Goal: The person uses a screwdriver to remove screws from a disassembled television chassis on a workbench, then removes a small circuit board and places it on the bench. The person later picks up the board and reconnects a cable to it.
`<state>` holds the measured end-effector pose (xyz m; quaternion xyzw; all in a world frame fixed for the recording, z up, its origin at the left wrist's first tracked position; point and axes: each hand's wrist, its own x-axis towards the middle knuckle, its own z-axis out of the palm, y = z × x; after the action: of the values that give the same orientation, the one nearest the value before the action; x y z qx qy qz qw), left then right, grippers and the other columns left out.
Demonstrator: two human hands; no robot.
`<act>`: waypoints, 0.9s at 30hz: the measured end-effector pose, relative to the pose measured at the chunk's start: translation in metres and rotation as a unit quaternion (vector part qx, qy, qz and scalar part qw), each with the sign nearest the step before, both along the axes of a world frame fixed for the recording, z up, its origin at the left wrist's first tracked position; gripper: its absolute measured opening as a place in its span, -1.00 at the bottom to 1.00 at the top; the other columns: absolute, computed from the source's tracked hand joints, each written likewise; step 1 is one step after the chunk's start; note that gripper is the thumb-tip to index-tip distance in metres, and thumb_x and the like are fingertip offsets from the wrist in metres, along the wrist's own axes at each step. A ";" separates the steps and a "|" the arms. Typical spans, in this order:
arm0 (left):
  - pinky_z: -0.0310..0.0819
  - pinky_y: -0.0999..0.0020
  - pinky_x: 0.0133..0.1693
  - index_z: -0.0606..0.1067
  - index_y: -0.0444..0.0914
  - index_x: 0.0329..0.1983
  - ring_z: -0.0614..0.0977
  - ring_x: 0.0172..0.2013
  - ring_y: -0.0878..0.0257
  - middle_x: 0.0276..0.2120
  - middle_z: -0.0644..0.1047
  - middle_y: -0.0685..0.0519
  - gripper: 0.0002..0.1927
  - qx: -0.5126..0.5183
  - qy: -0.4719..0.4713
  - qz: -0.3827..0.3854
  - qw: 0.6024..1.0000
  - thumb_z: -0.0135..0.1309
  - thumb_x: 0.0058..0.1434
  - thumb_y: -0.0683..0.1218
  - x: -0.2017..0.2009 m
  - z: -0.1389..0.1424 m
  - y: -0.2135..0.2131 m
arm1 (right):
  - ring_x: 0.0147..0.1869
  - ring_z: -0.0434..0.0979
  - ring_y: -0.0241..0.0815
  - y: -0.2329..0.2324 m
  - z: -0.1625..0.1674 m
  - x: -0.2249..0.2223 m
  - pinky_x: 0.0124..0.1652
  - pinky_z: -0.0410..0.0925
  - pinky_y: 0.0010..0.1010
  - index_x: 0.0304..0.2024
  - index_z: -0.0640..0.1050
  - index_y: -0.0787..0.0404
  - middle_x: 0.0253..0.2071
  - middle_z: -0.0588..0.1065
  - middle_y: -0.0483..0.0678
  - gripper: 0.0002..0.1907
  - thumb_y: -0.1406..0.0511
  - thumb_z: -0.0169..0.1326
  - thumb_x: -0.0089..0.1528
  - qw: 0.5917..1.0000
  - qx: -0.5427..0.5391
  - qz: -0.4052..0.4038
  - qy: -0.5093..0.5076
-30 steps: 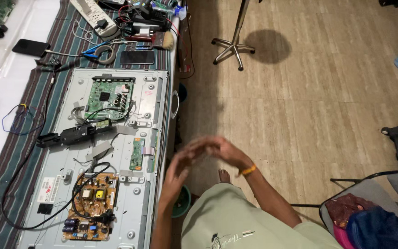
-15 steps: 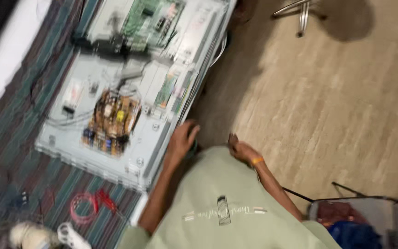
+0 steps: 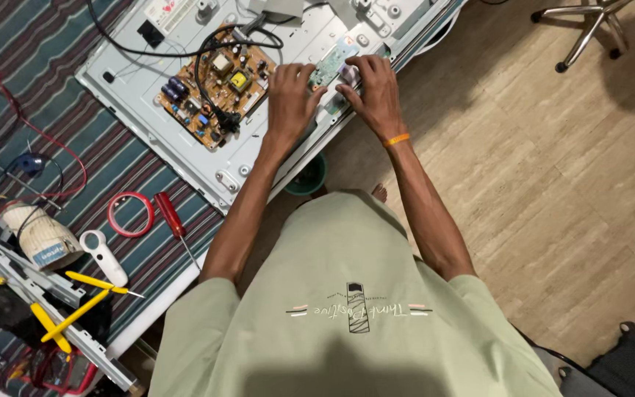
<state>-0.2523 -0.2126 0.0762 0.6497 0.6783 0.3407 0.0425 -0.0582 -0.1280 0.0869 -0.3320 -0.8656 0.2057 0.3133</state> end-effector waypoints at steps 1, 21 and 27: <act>0.25 0.00 0.10 0.52 -0.32 0.09 0.46 0.06 -0.04 -0.02 0.50 -0.09 -0.54 0.004 0.005 -0.007 1.000 0.31 0.18 -0.03 0.003 -0.005 0.003 | 0.05 0.39 0.11 0.000 -0.002 -0.003 0.04 0.27 -0.10 0.05 0.53 0.23 -0.07 0.45 0.05 -0.60 0.22 0.33 0.24 1.000 0.016 -0.004 -0.005; 0.27 0.04 0.14 0.53 -0.29 0.06 0.44 0.17 -0.01 0.15 0.44 -0.10 -0.68 0.081 0.026 -0.009 0.996 0.24 0.27 -0.11 0.021 -0.024 0.027 | 0.06 0.40 -0.02 -0.004 -0.041 0.002 0.01 0.36 -0.26 -0.05 0.62 0.21 -0.06 0.49 -0.03 -0.82 0.40 0.28 0.29 0.993 -0.038 -0.044 0.104; 0.34 0.07 0.03 0.53 -0.31 -0.12 0.48 0.03 0.01 -0.01 0.47 -0.07 -0.80 0.024 -0.041 -0.056 0.997 0.26 0.24 -0.18 0.022 -0.014 0.053 | 0.00 0.39 -0.04 -0.004 -0.039 -0.007 0.00 0.34 -0.23 0.02 0.56 0.24 -0.11 0.43 -0.02 -0.73 0.36 0.31 0.31 0.993 0.016 -0.044 0.108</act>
<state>-0.2303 -0.1597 0.0627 0.6725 0.6306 0.3804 0.0742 -0.0652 -0.1317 0.0480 -0.3406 -0.8144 0.2124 0.4190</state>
